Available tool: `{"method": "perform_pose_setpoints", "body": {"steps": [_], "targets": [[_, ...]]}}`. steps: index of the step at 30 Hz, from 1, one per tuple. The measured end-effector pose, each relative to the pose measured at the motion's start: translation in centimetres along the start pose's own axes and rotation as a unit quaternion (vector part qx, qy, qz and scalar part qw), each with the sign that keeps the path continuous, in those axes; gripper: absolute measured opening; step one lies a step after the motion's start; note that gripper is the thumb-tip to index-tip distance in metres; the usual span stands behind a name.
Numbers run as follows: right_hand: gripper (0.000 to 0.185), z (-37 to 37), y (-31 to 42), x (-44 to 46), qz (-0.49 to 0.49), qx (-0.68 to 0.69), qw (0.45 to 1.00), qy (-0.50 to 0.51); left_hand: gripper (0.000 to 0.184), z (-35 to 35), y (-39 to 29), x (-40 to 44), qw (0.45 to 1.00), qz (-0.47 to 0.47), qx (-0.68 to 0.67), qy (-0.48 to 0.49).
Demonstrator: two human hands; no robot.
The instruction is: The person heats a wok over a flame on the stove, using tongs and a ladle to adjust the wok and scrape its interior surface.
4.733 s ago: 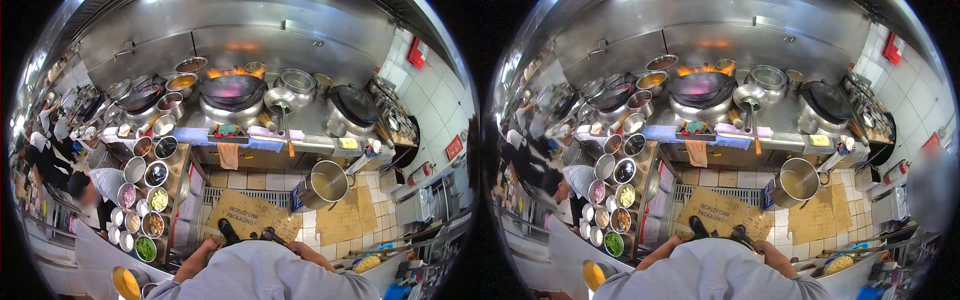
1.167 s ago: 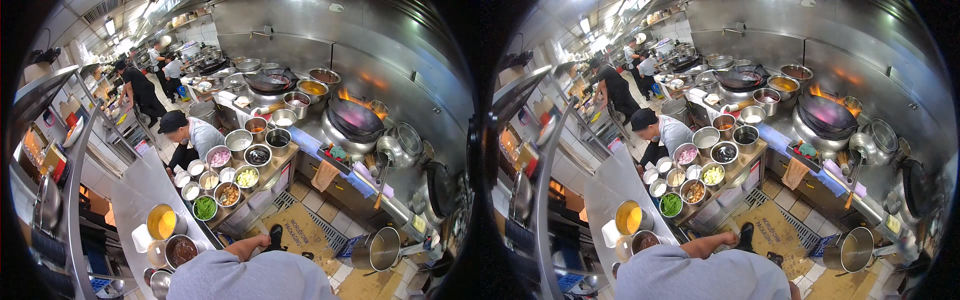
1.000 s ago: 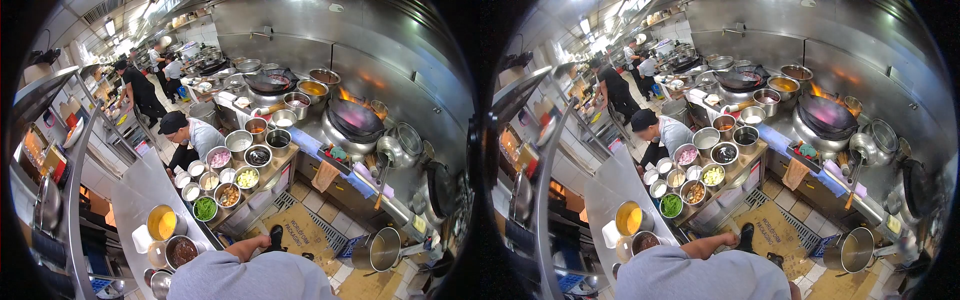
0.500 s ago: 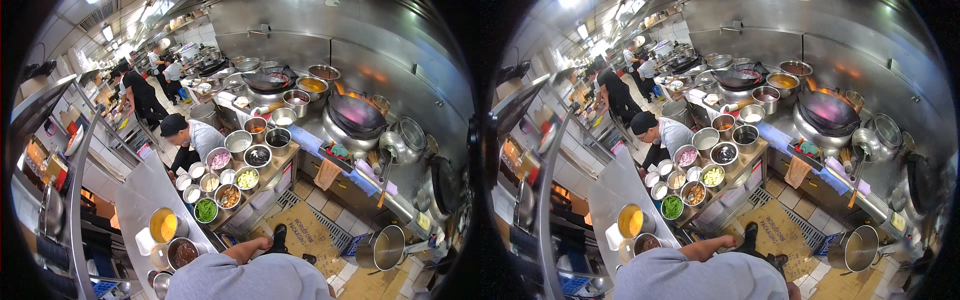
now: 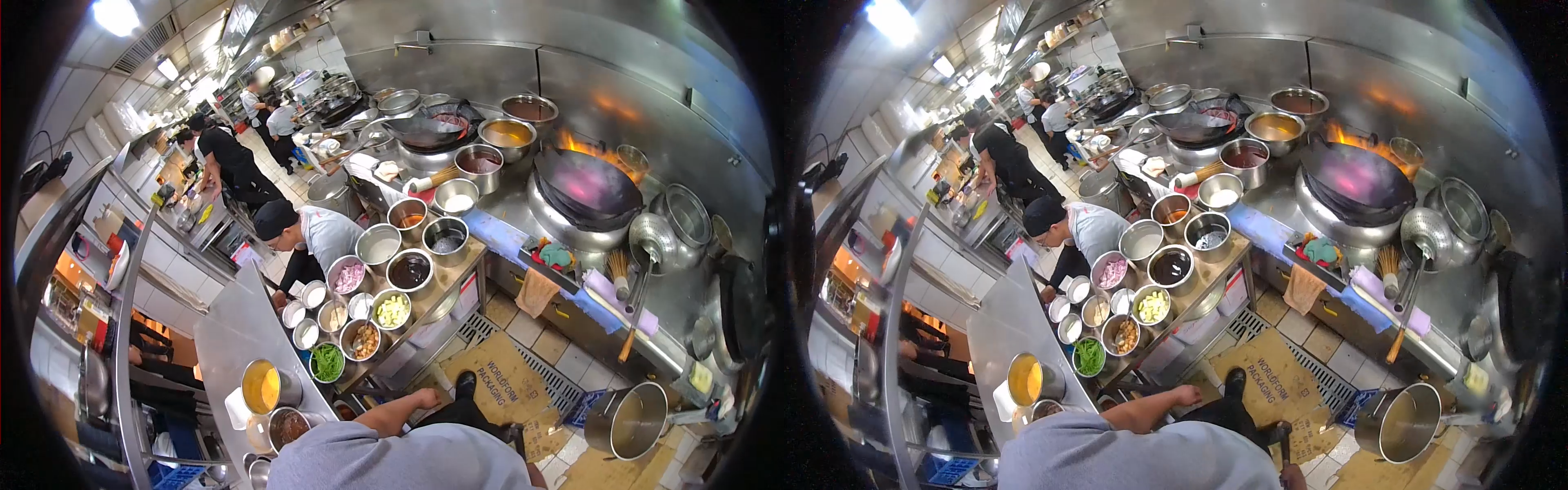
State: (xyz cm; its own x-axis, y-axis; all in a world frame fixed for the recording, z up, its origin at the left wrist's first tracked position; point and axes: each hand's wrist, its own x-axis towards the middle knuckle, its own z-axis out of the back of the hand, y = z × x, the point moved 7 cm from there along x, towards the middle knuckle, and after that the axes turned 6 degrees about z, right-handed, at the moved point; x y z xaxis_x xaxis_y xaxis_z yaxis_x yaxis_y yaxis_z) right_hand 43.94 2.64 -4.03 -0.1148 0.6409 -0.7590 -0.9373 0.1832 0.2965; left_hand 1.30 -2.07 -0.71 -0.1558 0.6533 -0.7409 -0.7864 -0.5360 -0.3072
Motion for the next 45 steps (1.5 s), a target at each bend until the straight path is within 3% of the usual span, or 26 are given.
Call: {"method": "perform_pose_setpoints", "body": {"steps": [1,4,6,8,10,13,17,19,20,22,23,24,26,30,33,38,42,45], "targets": [[0.042,-0.3,-0.4,0.3,-0.076,0.104,0.974,0.184,0.031,0.9,-0.4,0.5,0.999,0.005,-0.037,-0.002],[0.044,5.2,1.1,3.6,-0.044,0.0,0.991,0.129,0.03,2.9,-1.3,3.7,0.997,-0.076,-0.001,-0.004],[0.041,7.0,3.1,5.2,-0.078,0.24,0.958,0.135,0.031,5.0,-1.1,4.8,0.999,-0.049,0.004,-0.011],[0.044,10.6,7.6,6.1,-0.096,0.17,0.971,0.14,0.032,6.9,-0.2,6.1,0.999,0.002,-0.033,-0.013],[0.052,14.2,12.6,5.8,-0.072,0.042,0.991,0.104,0.033,8.3,0.4,7.6,0.999,-0.006,-0.031,-0.01],[0.052,13.2,14.2,11.7,-0.038,0.07,0.989,0.124,0.034,10.2,1.6,9.8,0.999,-0.018,0.002,-0.036],[0.052,12.8,20.2,12.2,-0.017,0.127,0.981,0.148,0.031,11.9,2.5,12.7,0.999,0.001,0.023,-0.048],[0.055,14.7,24.9,9.6,0.108,-0.05,0.981,0.154,0.031,13.8,1.6,11.7,0.998,0.02,-0.011,-0.066],[0.055,14.3,24.0,11.5,0.112,-0.053,0.98,0.155,0.03,14.6,1.0,10.9,0.995,0.035,-0.045,-0.078],[0.055,10.4,21.2,16.8,0.212,-0.133,0.934,0.254,0.03,13.6,1.1,11.9,0.996,0.043,-0.035,-0.074],[0.055,9.6,19.6,19.4,0.278,-0.172,0.914,0.241,0.03,12.5,1.1,12.7,0.996,0.048,-0.024,-0.067],[0.055,11.3,19.4,18.6,0.28,-0.173,0.913,0.241,0.03,11.0,0.9,13.5,0.996,0.05,-0.024,-0.069],[0.055,15.8,17.7,16.4,0.145,-0.065,0.966,0.205,0.03,8.5,0.1,14.3,0.992,0.073,-0.014,-0.105],[0.056,17.0,11.4,21.6,0.174,-0.052,0.974,0.139,0.03,7.6,-9.5,10.2,0.994,0.068,-0.045,-0.07],[0.053,16.3,5.4,24.0,0.044,-0.138,0.976,0.163,0.028,6.4,-15.0,10.0,0.995,-0.003,-0.077,-0.056],[0.052,18.9,4.9,23.7,0.06,-0.105,0.982,0.143,0.029,8.0,-19.0,10.0,0.99,0.056,-0.107,-0.068],[0.051,20.1,5.5,23.8,0.076,-0.097,0.982,0.142,0.028,10.3,-19.8,8.1,0.98,0.061,-0.14,-0.131],[0.051,20.6,6.1,24.1,0.088,-0.093,0.982,0.142,0.032,9.6,-18.1,7.5,0.985,0.081,-0.113,-0.107]]}}
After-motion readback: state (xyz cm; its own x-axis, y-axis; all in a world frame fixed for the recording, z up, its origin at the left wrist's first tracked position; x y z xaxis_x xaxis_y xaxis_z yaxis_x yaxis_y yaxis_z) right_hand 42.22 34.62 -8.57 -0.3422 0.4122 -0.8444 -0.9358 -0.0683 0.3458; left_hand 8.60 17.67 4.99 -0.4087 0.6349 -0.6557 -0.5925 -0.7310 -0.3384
